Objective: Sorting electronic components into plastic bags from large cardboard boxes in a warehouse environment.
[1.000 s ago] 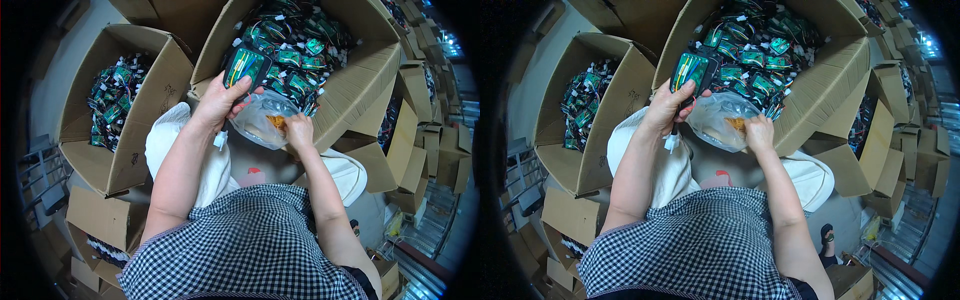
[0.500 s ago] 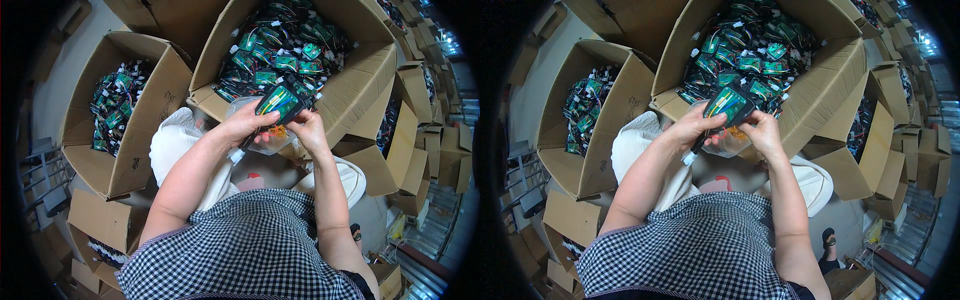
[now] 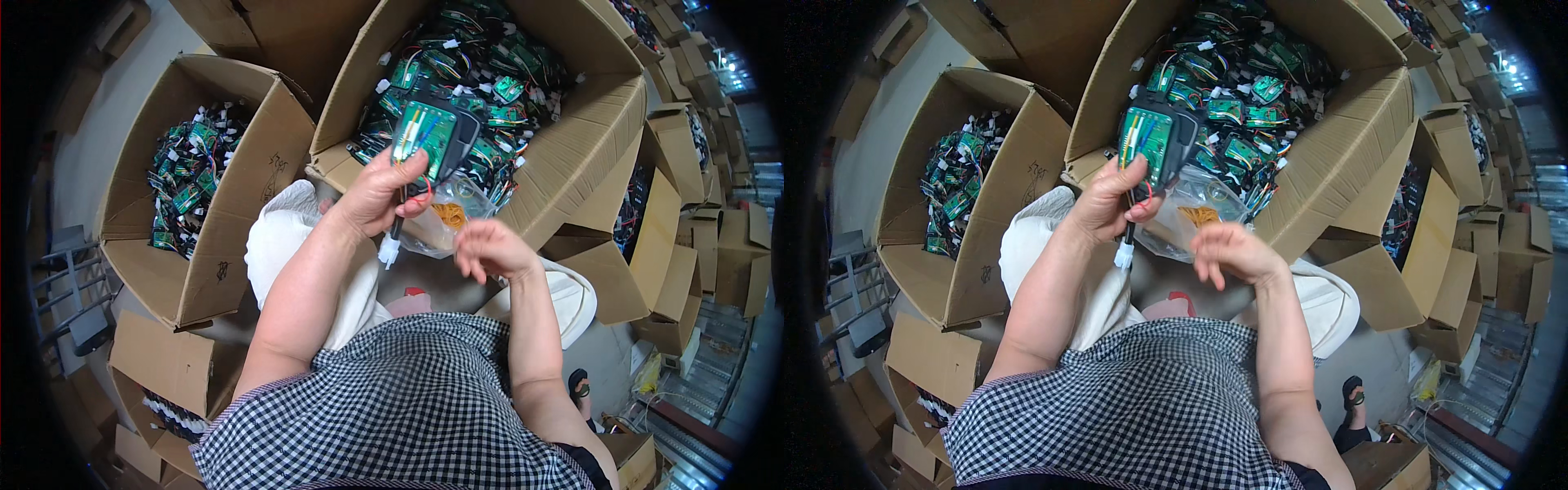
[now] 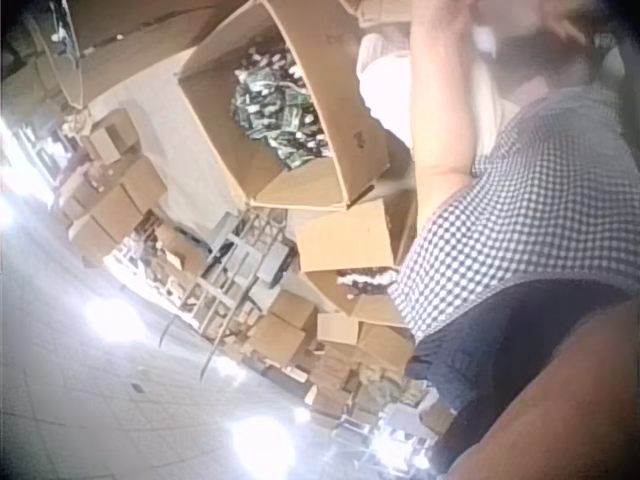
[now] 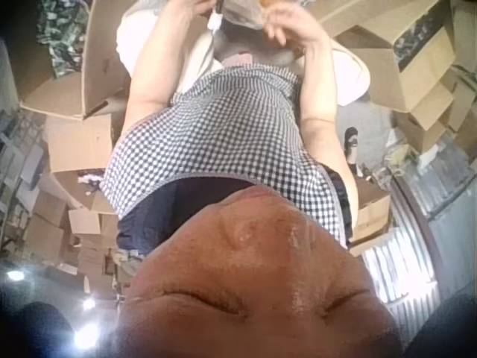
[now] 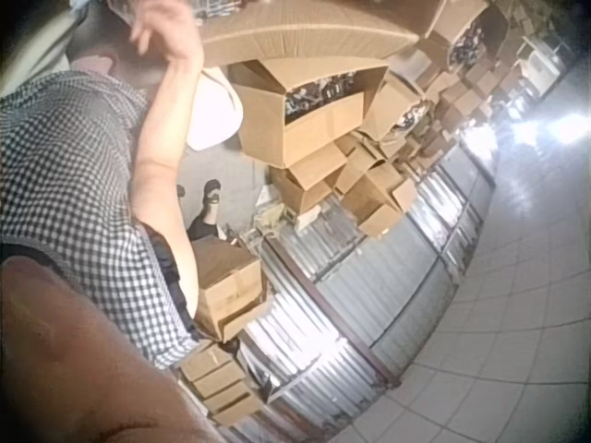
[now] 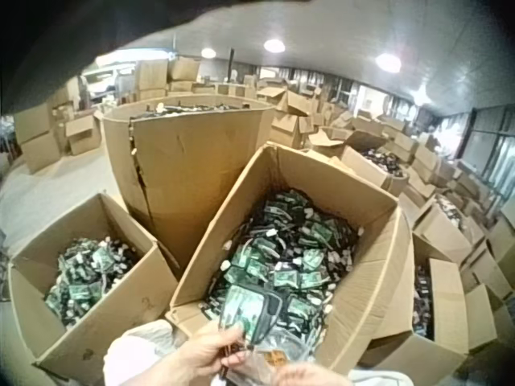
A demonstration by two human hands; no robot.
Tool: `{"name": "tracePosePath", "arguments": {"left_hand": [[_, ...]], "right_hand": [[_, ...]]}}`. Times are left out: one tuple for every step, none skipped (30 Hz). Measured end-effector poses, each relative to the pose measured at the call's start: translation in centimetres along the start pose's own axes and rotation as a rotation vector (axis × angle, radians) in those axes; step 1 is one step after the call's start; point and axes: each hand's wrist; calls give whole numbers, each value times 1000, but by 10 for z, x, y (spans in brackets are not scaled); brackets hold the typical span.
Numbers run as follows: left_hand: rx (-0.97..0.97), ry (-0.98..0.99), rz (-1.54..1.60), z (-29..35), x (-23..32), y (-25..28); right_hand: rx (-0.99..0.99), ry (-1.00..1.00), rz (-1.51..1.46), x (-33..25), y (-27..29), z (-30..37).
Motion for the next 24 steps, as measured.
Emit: {"name": "tracePosePath", "arguments": {"left_hand": [[7, -2, 0, 0, 2, -1], [7, -9, 0, 0, 3, -3], [14, -2, -51, 1, 2, -6], [21, 6, -103, 1, 1, -10], [70, 45, -199, 0, 0, -15], [23, 97, -364, 3, 2, -10], [17, 43, -616, 1, -5, -8], [14, -15, -870, -2, -12, -5], [-34, -13, -1325, -3, -17, 6], [-45, 40, -1629, 2, -26, 12], [-122, 235, -1699, 1, -30, 6], [-203, 428, -1760, 0, -31, -2], [-205, 421, -1761, 0, -31, -5], [-365, 235, -1653, 2, -28, -7], [-519, 52, -1529, 4, -26, -9], [-521, 44, -1529, 6, -24, -14], [-215, -30, -1054, 9, -18, -21], [70, -99, -567, 11, -14, -24], [107, 0, -429, 13, -5, -10], [157, -14, -259, 13, -2, -5], [174, 140, -261, 14, 6, -5], [192, 295, -265, 15, 13, -6], [80, 308, -455, 14, 8, -8], [-32, 314, -649, 15, 2, -11]], "right_hand": [[-155, -78, 230, -1, 5, 8], [-312, -159, 458, -2, 4, 11], [-364, 184, 369, -1, 2, 12], [-460, 491, 212, -2, 6, 5], [-291, 654, 172, -9, -10, -5], [-121, 812, 128, -18, -29, -14], [-127, 811, 129, -26, -32, -17], [-21, 642, 481, -36, -33, -19], [94, 460, 825, -43, -33, -21], [190, 272, 1237, -44, -30, -26], [164, 134, 1493, -37, -27, -35], [137, -15, 1747, -31, -25, -42], [140, -15, 1754, -29, -12, -44], [253, -103, 1287, -27, 3, -47], [347, -182, 814, -25, 14, -48], [390, -11, 335, -30, 21, -37], [426, 105, 231, -30, 20, -34], [460, 221, 126, -29, 19, -32], [404, 343, 324, -24, 16, -31], [345, 464, 523, -23, -7, -39], [312, 576, 772, -24, -23, -44], [315, 582, 774, -34, -34, -44], [250, 463, 1351, -44, -44, -45], [160, 302, 1920, -52, -49, -47]]}}
Point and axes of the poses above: each hand's wrist, its own z-axis away from the middle knuckle, its own y-axis out of the back of the hand, x = y × z, and after that the axes turned 12 degrees about -x, right-handed
